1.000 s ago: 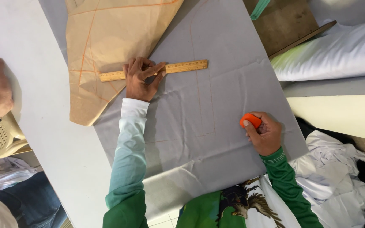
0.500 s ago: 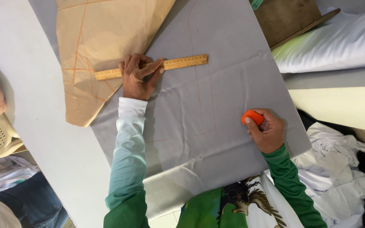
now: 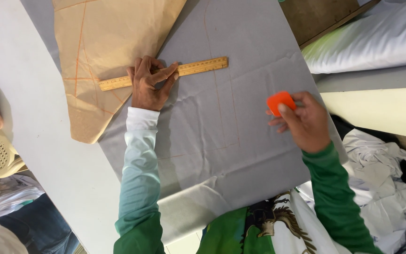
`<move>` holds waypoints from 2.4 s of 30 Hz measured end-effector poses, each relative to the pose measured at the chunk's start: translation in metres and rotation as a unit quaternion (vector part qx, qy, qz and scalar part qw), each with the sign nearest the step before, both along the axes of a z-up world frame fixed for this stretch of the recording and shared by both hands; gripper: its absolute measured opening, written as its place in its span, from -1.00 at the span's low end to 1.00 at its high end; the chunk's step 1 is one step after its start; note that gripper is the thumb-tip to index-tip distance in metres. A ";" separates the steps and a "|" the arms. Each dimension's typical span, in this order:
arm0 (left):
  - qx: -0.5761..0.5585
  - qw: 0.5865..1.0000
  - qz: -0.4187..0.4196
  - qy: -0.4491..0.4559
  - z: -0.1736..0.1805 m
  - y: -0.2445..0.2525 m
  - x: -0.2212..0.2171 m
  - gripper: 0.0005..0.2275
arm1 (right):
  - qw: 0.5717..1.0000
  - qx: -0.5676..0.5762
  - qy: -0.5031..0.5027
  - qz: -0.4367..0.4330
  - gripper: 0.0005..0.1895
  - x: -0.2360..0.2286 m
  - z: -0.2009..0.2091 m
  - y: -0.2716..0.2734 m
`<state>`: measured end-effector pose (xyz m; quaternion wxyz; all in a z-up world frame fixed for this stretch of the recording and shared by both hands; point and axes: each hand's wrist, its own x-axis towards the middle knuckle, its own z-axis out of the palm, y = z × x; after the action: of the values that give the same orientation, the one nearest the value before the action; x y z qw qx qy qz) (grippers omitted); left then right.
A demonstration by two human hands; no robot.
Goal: The person marks a large piece of grey fabric using a wooden ruler and an orange tailor's chalk. They then place a brown paper pattern on top of the fabric and use large scissors to cut the fabric along the pattern's outline.
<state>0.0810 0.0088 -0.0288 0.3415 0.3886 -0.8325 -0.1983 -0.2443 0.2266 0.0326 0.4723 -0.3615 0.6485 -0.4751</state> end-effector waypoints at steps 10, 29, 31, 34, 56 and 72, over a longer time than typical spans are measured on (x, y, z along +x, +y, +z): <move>-0.006 1.000 -0.009 -0.018 -0.002 -0.002 0.004 -0.80 | 0.898 -0.133 0.417 0.047 -0.66 0.018 -0.081 -0.115; -0.016 1.000 -0.006 -0.010 0.008 0.000 0.000 -0.80 | 0.856 -0.194 0.473 0.074 -0.70 0.027 -0.088 -0.123; -0.012 1.000 -0.007 -0.007 0.008 0.000 -0.001 -0.79 | 0.852 -0.204 0.475 0.078 -0.70 0.030 -0.081 -0.124; -0.005 1.000 -0.001 -0.012 0.012 0.000 -0.003 -0.80 | 0.805 -0.226 0.538 0.107 -0.74 0.033 -0.072 -0.126; -0.068 0.996 0.052 -0.039 0.029 0.009 0.000 -0.84 | 0.857 -0.162 0.488 0.027 -0.72 -0.006 0.038 -0.060; 0.331 0.897 0.145 0.254 0.053 0.021 -0.109 -0.67 | 0.935 -0.075 0.336 0.086 -0.56 0.070 -0.001 -0.034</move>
<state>-0.0284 0.0295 0.0238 0.4177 0.5323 -0.5383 -0.5023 -0.1745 0.1921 0.0317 0.2372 -0.5888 0.6981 -0.3312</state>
